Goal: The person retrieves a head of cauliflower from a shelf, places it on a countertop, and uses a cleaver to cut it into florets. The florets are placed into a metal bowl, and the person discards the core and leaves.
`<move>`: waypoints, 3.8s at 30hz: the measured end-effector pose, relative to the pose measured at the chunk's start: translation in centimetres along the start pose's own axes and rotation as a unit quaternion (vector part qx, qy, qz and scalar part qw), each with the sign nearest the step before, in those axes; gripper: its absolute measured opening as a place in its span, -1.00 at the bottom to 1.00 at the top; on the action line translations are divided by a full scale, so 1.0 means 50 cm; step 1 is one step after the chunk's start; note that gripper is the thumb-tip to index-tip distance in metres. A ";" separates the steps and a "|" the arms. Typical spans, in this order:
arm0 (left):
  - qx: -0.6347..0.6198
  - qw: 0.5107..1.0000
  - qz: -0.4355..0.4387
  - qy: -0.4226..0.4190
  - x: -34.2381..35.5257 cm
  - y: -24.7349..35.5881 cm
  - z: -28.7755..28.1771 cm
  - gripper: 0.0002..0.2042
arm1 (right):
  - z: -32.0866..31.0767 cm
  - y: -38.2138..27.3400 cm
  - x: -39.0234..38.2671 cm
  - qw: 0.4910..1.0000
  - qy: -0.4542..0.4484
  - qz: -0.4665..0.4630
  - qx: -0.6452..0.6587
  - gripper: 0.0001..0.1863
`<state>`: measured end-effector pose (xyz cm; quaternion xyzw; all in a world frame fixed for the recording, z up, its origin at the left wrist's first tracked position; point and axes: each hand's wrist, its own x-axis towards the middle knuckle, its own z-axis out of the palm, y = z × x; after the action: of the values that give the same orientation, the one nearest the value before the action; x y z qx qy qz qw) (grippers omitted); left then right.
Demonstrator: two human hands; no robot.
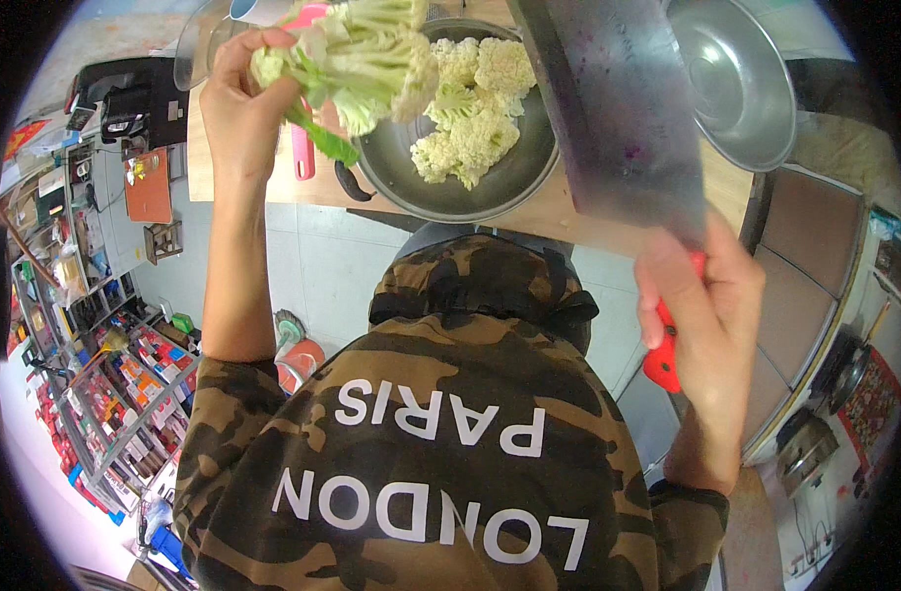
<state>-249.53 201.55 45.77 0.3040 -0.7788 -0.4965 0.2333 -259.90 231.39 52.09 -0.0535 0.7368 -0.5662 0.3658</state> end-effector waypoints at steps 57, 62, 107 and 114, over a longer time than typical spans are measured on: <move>-0.184 0.956 -0.096 0.207 -0.140 -0.020 0.076 -0.68 | 0.227 0.032 0.096 0.972 -0.045 -0.220 0.074 -0.45; -0.138 0.973 -0.077 0.168 -0.141 -0.014 0.066 -0.65 | 0.200 0.020 0.107 0.968 -0.052 -0.217 0.116 -0.45; -0.126 0.974 0.044 0.182 -0.110 -0.005 0.081 -0.78 | 0.082 0.040 0.015 0.976 -0.217 0.015 0.009 -0.75; -0.135 0.984 0.049 0.106 -0.128 0.006 0.092 -0.77 | 0.108 0.024 0.058 0.981 -0.177 0.033 0.065 -0.79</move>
<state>-248.14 209.07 43.82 0.2822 -0.6898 -0.5500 0.3769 -258.35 226.11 49.15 -0.1046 0.6231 -0.5818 0.5122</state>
